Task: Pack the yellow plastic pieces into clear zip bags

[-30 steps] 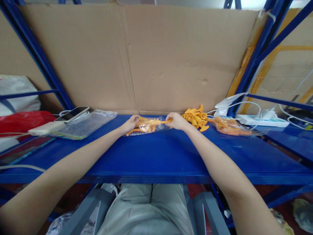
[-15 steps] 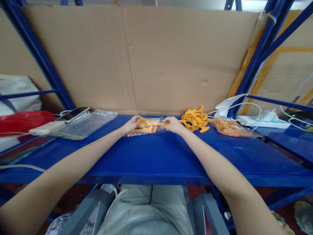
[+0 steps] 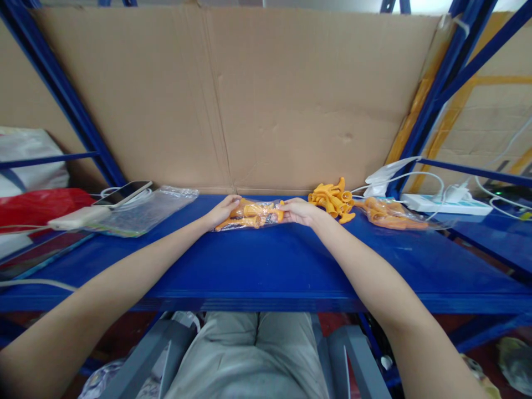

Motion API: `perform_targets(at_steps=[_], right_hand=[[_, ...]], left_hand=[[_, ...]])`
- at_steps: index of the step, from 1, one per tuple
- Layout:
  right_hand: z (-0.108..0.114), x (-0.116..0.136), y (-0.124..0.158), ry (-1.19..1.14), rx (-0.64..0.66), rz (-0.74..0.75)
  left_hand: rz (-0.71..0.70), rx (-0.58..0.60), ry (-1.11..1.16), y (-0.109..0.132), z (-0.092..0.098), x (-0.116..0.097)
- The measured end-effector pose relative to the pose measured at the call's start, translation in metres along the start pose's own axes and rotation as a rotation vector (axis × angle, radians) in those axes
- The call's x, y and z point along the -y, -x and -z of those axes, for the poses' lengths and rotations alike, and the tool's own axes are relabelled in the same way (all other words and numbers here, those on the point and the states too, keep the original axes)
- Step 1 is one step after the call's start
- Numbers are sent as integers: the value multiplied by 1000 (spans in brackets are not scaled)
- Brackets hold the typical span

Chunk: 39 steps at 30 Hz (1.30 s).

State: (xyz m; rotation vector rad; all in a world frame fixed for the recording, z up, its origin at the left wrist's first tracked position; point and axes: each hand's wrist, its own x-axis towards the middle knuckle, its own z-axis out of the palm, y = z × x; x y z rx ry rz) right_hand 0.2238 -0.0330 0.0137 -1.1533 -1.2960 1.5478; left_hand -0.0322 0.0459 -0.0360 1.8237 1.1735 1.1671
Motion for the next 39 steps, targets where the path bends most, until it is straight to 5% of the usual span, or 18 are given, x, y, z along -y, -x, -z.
perform_targets(at_steps=[20,28,39], right_hand=[[-6,-9,-4,19,116,12],[-15,-16,-9,243,-42,17],[-18,-17,-6,353,13,88]], left_hand=[[-10,-37,121,7,-10,-13],[-8,-31,178,10,-10,-17],[16,-17,293,17,-10,-24]])
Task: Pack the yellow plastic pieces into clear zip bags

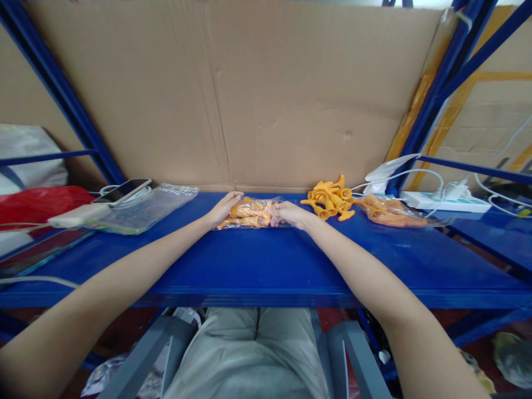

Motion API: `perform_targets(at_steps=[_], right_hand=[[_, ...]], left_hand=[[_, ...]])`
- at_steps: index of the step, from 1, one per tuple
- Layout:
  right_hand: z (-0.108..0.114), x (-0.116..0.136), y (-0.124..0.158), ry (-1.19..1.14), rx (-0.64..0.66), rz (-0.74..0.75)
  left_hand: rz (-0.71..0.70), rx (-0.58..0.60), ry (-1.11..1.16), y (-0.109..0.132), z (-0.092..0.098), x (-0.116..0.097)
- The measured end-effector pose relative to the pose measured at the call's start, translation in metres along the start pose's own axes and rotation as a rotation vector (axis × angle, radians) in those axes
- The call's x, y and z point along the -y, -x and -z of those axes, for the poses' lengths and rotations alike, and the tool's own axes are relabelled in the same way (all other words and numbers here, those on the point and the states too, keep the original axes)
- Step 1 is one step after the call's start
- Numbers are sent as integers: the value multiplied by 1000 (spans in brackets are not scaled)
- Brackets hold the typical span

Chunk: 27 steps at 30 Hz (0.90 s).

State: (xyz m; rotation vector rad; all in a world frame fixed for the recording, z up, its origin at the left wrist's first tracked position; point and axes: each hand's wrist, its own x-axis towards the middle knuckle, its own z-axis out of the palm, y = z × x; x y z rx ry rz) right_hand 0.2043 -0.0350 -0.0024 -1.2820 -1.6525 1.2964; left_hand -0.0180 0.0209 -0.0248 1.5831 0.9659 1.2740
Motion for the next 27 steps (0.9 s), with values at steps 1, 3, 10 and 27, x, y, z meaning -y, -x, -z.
perform_targets(at_steps=[1,3,10,27], right_hand=[[1,-1,-1,-5,25,10],[4,-2,-2,11,54,28],[7,3,3,208,32,67],[29,19,14,318,24,214]], left_hand=[[-4,-3,-4,0,1,0],[-6,4,-19,-2,2,2],[-72,31,-247,-10,7,10],[-141,81,-600,-8,9,3]])
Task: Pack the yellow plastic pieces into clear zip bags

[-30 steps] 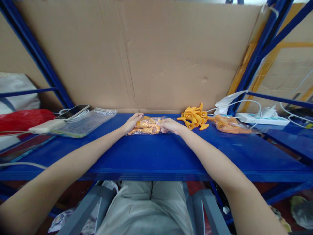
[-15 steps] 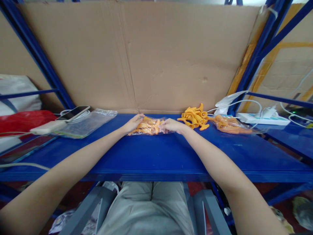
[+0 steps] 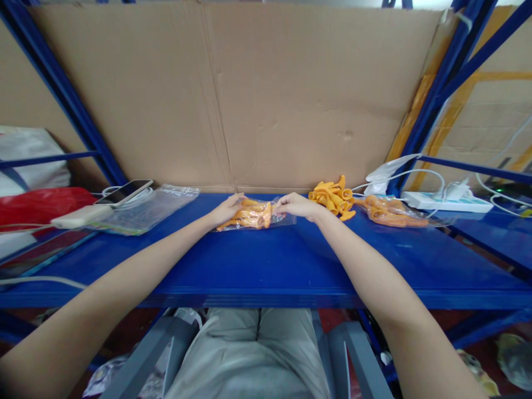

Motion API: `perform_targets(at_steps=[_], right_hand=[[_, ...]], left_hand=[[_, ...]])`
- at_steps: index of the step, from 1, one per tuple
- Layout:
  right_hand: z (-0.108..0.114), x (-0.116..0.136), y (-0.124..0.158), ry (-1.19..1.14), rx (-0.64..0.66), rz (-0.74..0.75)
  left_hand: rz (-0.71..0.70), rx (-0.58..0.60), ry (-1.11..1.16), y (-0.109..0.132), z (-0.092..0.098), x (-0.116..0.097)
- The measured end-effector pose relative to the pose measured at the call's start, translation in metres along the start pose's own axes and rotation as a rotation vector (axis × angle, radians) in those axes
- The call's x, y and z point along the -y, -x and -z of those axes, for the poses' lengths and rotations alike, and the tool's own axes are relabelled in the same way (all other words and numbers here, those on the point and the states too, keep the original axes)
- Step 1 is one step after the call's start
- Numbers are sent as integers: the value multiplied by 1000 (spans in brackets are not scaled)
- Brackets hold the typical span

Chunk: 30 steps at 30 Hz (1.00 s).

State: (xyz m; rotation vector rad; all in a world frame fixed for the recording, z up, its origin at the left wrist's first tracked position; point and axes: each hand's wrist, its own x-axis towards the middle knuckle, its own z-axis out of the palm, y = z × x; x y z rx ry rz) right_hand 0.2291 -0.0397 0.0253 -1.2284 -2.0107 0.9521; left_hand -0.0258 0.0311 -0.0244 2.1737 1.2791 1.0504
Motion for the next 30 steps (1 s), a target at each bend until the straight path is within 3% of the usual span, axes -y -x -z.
perform_targets(at_steps=[6,11,13,17,26,30], right_hand=[[9,-16,-8,353,-364,34],[15,-25,-10,495,-564,-120],[14,-27,-10,421,-536,-228],[6,-26,-10,172,-358,-370],[-14,-29,-13,-502,-312,-244],[-19,-32,-13,-618,-232,-171]], left_hand=[[75,18,103,11,13,-18],[135,-60,114,11,17,-29],[176,-83,140,9,15,-29],[309,-81,244,10,4,-26],[384,-41,422,9,-4,-17],[409,-68,474,6,-3,-12]])
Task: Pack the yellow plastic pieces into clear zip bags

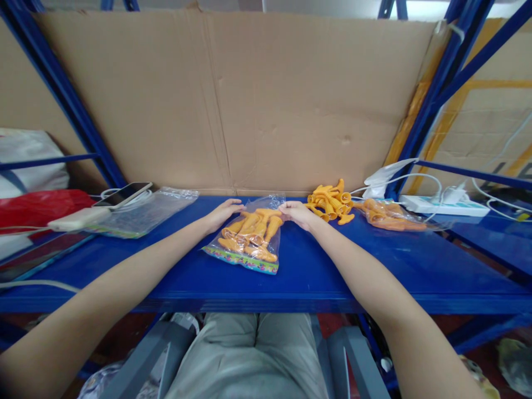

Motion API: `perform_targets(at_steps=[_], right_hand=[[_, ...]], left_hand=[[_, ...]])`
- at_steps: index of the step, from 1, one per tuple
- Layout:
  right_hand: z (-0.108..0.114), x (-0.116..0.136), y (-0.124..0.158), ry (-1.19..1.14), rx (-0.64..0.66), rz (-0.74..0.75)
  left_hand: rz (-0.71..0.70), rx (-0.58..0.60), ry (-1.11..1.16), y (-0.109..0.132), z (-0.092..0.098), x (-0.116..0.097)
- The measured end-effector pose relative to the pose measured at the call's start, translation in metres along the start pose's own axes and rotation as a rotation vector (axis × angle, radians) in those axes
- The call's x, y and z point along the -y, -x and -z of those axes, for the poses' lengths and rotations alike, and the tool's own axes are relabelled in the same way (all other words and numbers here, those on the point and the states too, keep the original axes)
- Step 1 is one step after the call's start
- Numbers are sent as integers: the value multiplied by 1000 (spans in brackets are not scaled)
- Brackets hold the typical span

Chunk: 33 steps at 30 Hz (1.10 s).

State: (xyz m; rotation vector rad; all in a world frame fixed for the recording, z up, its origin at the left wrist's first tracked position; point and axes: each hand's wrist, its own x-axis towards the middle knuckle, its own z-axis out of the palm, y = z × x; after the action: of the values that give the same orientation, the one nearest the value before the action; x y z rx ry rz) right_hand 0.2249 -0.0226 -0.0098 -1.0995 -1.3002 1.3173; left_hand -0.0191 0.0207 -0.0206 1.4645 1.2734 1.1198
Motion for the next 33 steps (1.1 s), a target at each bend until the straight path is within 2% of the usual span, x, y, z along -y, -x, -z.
perform_targets(at_steps=[3,6,10,14,19,22,26,28,33], right_hand=[[-3,-2,2,-21,98,18],[-6,0,3,-7,122,0],[-4,5,2,78,61,-79],[1,8,3,124,13,-108],[2,6,5,131,23,-28],[2,3,4,160,24,23],[5,2,1,173,42,47],[8,3,-1,198,59,52],[11,5,-4,506,118,131]], left_hand=[[-43,-92,-147,-4,1,4],[-84,-94,-240,-6,2,7],[-73,-92,-2,-4,2,3],[14,4,226,5,2,-5],[18,175,257,11,6,-10],[21,195,225,11,10,-10],[-9,150,131,8,10,-9],[-70,132,7,6,10,-8],[-421,136,-517,5,11,-10]])
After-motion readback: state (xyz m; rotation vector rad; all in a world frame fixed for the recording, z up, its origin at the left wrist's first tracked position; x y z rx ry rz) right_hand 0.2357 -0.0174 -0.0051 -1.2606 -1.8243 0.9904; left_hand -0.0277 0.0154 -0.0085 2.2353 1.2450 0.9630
